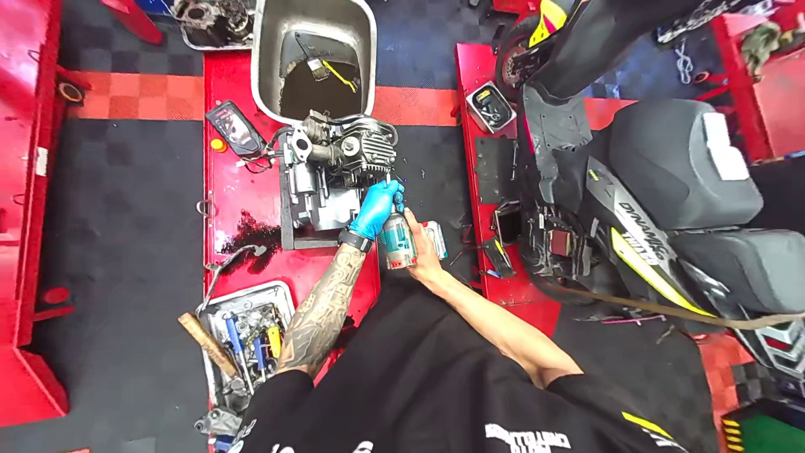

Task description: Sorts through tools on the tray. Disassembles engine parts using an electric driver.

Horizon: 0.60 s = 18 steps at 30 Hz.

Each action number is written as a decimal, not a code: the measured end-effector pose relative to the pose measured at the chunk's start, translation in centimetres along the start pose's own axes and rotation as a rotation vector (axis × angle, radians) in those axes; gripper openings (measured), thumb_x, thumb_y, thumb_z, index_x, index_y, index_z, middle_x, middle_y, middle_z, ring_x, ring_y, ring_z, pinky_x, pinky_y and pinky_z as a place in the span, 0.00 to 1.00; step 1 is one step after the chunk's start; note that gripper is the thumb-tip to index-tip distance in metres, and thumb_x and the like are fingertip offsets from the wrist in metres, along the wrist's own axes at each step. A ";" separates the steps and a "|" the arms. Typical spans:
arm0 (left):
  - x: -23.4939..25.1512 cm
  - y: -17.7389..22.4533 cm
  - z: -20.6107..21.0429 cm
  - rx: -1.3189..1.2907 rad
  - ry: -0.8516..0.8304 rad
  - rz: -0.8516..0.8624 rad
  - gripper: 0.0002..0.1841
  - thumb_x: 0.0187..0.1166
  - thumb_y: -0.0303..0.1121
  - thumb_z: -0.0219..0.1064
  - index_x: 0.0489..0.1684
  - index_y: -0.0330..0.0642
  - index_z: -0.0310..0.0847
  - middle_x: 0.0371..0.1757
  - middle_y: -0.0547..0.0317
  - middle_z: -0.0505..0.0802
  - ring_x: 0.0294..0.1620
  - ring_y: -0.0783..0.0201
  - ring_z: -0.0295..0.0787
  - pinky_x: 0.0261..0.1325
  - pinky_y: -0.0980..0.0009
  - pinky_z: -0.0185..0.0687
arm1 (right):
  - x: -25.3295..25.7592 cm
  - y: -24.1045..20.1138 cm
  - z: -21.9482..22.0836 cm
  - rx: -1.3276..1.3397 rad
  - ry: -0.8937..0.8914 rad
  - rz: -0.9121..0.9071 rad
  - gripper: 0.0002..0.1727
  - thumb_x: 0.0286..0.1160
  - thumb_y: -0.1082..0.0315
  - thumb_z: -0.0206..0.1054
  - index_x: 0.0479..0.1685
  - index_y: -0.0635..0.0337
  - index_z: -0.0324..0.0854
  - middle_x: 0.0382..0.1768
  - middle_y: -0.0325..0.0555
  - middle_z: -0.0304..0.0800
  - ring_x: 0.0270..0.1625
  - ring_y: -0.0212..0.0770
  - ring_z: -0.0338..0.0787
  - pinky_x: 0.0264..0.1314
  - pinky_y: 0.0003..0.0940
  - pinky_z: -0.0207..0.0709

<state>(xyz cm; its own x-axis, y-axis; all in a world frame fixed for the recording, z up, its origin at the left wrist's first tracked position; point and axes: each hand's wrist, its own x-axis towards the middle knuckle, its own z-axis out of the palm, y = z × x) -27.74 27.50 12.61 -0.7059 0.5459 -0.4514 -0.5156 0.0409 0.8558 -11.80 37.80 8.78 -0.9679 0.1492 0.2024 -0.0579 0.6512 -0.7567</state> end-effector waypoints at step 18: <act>0.8 0.3 0.3 -0.221 -0.057 0.006 0.16 0.95 0.43 0.47 0.44 0.46 0.77 0.20 0.68 0.73 0.17 0.72 0.72 0.24 0.76 0.77 | 0.8 0.3 -0.7 -0.012 0.005 -0.007 0.50 0.64 0.56 0.78 0.91 0.60 0.60 0.63 0.59 0.86 0.61 0.49 0.89 0.65 0.50 0.86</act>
<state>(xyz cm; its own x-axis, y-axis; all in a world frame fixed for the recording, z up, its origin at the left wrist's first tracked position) -28.35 28.17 12.57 -0.6840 0.5920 -0.4262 -0.6098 -0.1433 0.7795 -12.46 38.63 9.13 -0.9661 0.1486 0.2112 -0.0619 0.6609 -0.7480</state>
